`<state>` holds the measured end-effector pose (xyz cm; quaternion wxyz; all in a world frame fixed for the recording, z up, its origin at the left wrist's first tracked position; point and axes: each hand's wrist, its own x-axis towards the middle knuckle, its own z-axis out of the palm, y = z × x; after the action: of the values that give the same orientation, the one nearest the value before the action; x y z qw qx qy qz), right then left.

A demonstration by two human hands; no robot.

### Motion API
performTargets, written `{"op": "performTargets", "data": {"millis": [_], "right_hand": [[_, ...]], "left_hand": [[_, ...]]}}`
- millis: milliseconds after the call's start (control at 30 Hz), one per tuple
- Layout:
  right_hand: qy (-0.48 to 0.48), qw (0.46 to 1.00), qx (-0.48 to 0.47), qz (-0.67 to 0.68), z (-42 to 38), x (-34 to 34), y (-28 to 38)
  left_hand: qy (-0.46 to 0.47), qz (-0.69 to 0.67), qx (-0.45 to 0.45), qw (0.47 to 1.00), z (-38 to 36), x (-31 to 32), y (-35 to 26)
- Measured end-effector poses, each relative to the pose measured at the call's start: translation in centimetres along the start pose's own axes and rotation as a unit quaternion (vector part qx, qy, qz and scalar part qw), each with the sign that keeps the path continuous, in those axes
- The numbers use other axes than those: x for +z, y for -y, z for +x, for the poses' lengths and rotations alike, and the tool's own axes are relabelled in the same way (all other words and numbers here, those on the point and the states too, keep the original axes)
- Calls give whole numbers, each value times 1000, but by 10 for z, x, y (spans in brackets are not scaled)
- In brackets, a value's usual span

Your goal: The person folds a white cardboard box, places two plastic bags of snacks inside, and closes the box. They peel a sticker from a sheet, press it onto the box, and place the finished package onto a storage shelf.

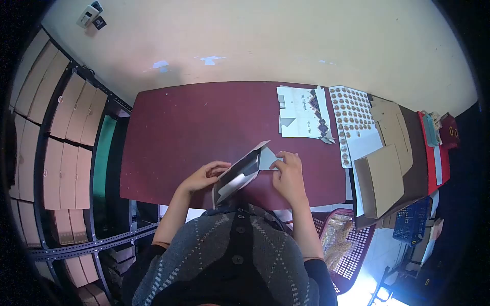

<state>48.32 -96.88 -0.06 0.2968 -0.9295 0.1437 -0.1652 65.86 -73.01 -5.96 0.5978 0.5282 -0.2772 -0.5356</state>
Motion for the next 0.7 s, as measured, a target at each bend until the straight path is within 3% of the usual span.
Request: {"op": "performTargets", "data": {"millis": [67, 133, 200, 267, 300, 367, 433, 500, 567, 600, 633, 700], "right_hand": [[-8, 997, -30, -70, 0, -2, 5], [-21, 997, 28, 65, 1, -2, 9], [-30, 993, 18, 115, 4, 0, 8], [-38, 985, 8, 165, 5, 4, 6], [-28, 981, 1, 190, 5, 7, 6], [-17, 977, -7, 215, 5, 14, 9], [-90, 968, -21, 234, 6, 22, 16], [-102, 980, -9, 168, 4, 38, 16], [-264, 942, 124, 164, 4, 59, 14], [-244, 911, 190, 274, 4, 69, 1], [-246, 910, 191, 274, 5, 78, -8], [-283, 810, 230, 460, 8, 94, -22]], "left_hand": [[-23, 46, 2, 999, 1, 7, 1], [-37, 73, 24, 996, 1, 11, 1], [-49, 100, 48, 993, 3, 18, -1], [-126, 145, 87, 978, 2, 31, -6], [-125, 145, 88, 978, 3, 33, -12], [-94, 312, 147, 934, 8, 34, -25], [-96, 300, 166, 935, 14, 33, -22], [-58, 360, 168, 916, 20, 32, -23], [-73, 382, 193, 901, 20, 38, -28], [-85, 391, 188, 897, 19, 38, -29], [-96, 400, 183, 893, 19, 38, -30], [-87, 398, 166, 898, 16, 36, -34]]}}
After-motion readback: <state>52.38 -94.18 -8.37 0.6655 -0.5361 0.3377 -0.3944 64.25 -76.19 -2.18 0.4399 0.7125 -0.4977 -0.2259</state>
